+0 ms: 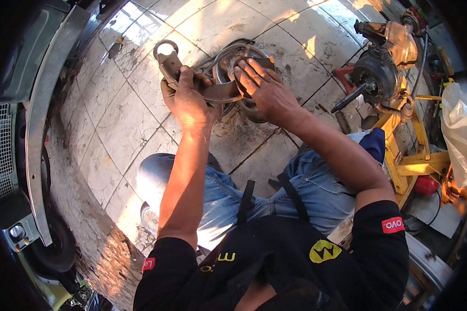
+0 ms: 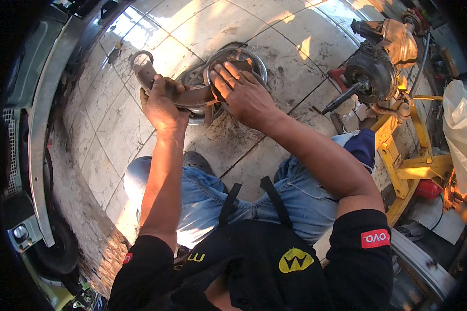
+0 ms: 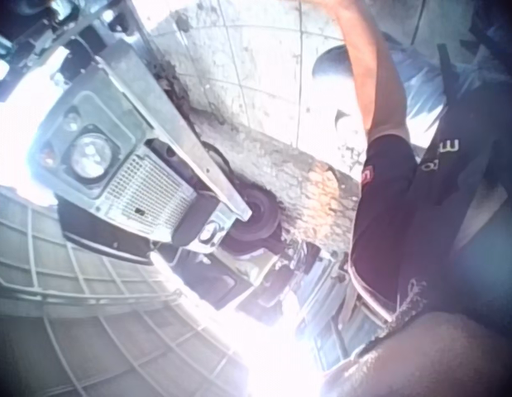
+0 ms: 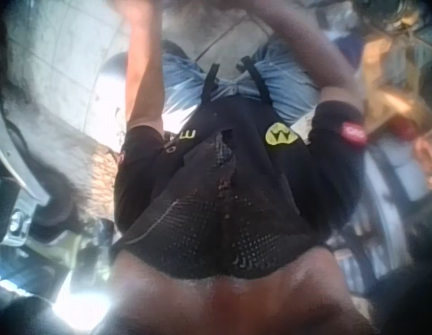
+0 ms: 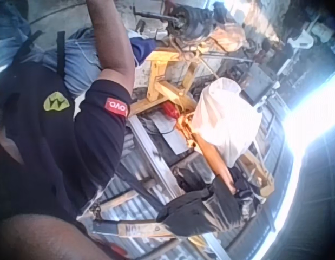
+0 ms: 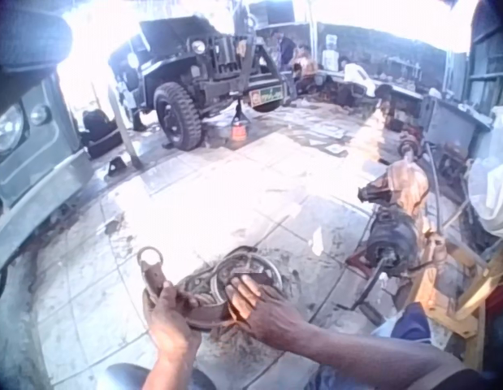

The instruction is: The person sits on the floor and scrubs brake shoes and a brake drum with a wire brush to remove rust and debris. They repeatedly flip and rotate the parts to clean different surfaces.

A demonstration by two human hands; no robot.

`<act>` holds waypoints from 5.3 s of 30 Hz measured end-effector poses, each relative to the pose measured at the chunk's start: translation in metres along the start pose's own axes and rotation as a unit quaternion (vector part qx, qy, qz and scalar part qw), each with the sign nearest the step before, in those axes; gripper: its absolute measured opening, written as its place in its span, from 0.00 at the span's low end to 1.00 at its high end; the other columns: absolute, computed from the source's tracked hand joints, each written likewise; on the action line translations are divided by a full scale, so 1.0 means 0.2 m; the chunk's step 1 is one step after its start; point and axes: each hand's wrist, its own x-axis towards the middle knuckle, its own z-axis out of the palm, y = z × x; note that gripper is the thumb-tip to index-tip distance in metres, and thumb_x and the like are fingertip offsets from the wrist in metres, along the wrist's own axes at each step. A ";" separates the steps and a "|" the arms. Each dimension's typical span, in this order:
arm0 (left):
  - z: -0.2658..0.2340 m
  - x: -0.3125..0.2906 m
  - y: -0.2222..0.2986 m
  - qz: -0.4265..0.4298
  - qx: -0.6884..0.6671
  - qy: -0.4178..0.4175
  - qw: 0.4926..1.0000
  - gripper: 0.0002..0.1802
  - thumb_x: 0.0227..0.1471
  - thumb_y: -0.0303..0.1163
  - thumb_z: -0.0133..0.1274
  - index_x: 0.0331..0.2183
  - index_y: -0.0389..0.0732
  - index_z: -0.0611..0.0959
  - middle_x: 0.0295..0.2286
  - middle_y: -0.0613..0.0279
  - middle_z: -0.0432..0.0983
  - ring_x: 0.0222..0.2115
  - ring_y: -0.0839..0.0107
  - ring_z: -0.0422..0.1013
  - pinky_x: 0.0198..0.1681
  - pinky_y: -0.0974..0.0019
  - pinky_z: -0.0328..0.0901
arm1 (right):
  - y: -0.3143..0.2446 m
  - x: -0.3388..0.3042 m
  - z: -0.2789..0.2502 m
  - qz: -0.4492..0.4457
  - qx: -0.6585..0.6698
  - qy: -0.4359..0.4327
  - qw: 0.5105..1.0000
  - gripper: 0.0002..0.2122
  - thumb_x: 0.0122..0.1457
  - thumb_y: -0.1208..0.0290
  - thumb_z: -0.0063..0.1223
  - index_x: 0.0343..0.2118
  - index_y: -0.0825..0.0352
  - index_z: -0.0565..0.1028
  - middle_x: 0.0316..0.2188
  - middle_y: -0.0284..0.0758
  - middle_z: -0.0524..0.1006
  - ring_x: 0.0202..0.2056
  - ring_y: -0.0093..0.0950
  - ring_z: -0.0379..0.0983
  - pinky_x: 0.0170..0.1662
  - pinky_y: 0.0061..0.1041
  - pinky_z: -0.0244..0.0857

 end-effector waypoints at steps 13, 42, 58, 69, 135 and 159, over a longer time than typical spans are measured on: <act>-0.02 0.02 -0.02 0.033 0.013 0.005 0.999 0.05 0.58 0.26 0.46 0.34 0.38 0.67 0.21 0.60 0.67 0.17 0.68 0.66 0.23 0.58 0.69 | -0.13 -0.06 0.07 -0.046 0.007 -0.036 0.998 0.24 0.57 0.79 0.36 0.58 0.77 0.56 0.61 0.54 0.55 0.63 0.46 0.51 0.65 0.41 0.44; -0.01 0.01 -0.01 0.044 0.006 -0.012 0.999 0.06 0.55 0.23 0.47 0.33 0.37 0.66 0.20 0.60 0.67 0.16 0.71 0.66 0.20 0.64 0.66 | -0.07 -0.06 0.03 0.011 0.053 -0.050 0.997 0.24 0.57 0.73 0.43 0.57 0.76 0.59 0.60 0.54 0.56 0.63 0.47 0.49 0.63 0.45 0.46; -0.01 0.02 0.02 -0.006 -0.013 0.002 1.000 0.05 0.57 0.25 0.46 0.34 0.38 0.66 0.20 0.60 0.67 0.16 0.69 0.66 0.21 0.60 0.67 | -0.02 -0.02 0.02 -0.034 0.052 -0.053 0.997 0.27 0.54 0.80 0.41 0.60 0.73 0.56 0.62 0.51 0.54 0.64 0.45 0.48 0.66 0.39 0.44; -0.02 0.01 0.01 -0.014 -0.013 0.012 1.000 0.06 0.57 0.25 0.46 0.34 0.37 0.66 0.20 0.60 0.68 0.16 0.69 0.66 0.20 0.61 0.67 | 0.00 0.00 0.01 -0.006 0.092 -0.054 0.994 0.24 0.51 0.82 0.42 0.54 0.71 0.64 0.59 0.51 0.58 0.62 0.47 0.51 0.64 0.41 0.45; -0.01 0.02 0.00 0.034 -0.005 0.019 0.999 0.07 0.53 0.21 0.47 0.34 0.37 0.66 0.22 0.59 0.68 0.18 0.70 0.67 0.22 0.64 0.67 | 0.10 0.04 -0.05 0.149 0.209 -0.034 0.966 0.29 0.51 0.86 0.43 0.60 0.68 0.60 0.60 0.47 0.60 0.62 0.40 0.55 0.63 0.35 0.52; -0.01 0.02 -0.01 0.020 0.029 0.006 0.999 0.08 0.52 0.21 0.46 0.36 0.37 0.67 0.21 0.57 0.68 0.18 0.64 0.68 0.25 0.54 0.70 | 0.16 0.03 0.06 0.029 0.002 -0.010 1.000 0.27 0.54 0.82 0.42 0.60 0.65 0.60 0.59 0.44 0.61 0.61 0.40 0.54 0.63 0.36 0.50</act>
